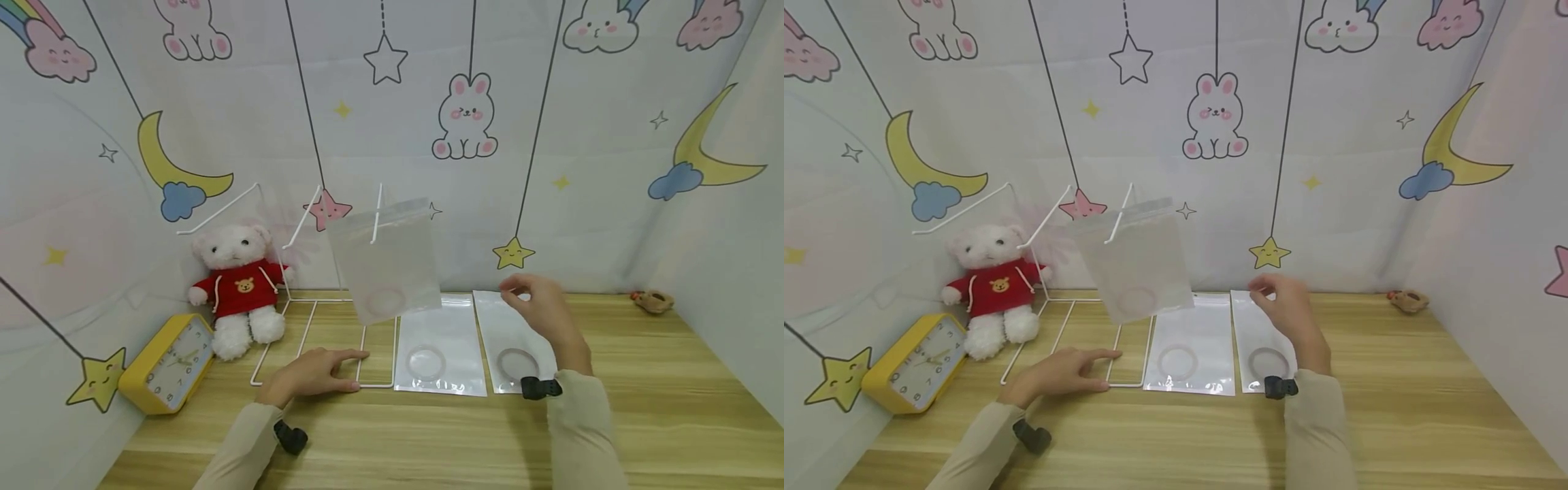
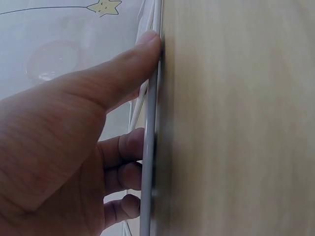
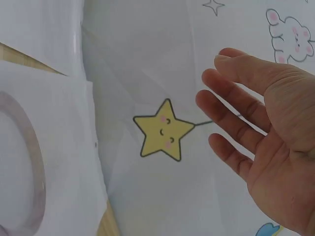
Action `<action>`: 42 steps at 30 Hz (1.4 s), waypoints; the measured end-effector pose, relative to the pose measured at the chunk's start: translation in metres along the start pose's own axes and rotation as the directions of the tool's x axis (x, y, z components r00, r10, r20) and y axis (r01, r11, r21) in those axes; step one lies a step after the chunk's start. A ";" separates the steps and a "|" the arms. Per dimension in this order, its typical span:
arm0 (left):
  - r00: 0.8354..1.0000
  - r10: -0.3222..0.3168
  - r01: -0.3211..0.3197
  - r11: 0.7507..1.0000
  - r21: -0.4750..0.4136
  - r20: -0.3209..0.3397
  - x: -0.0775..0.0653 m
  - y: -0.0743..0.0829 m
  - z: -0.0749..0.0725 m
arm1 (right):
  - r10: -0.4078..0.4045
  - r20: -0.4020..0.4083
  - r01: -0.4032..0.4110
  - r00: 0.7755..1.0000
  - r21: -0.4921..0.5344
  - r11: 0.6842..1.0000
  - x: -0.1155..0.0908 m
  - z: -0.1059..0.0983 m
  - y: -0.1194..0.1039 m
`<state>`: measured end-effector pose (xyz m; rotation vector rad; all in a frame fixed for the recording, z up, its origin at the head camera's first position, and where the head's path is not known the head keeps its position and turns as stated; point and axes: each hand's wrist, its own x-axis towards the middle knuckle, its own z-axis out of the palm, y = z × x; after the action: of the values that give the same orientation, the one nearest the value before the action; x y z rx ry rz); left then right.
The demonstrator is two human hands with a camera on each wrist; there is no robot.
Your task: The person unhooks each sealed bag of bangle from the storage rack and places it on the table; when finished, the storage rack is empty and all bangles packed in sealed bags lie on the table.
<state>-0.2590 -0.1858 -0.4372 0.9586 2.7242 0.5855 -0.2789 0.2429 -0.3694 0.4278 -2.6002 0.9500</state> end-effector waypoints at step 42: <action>1.000 -0.004 0.004 1.000 -0.003 -0.002 0.000 -0.002 0.001 | -0.348 -0.035 0.345 0.937 0.264 0.901 0.017 0.095 -0.078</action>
<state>-0.2594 -0.1866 -0.4387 0.9520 2.7255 0.5901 -0.2839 0.1205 -0.3869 0.9351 -2.2976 1.1680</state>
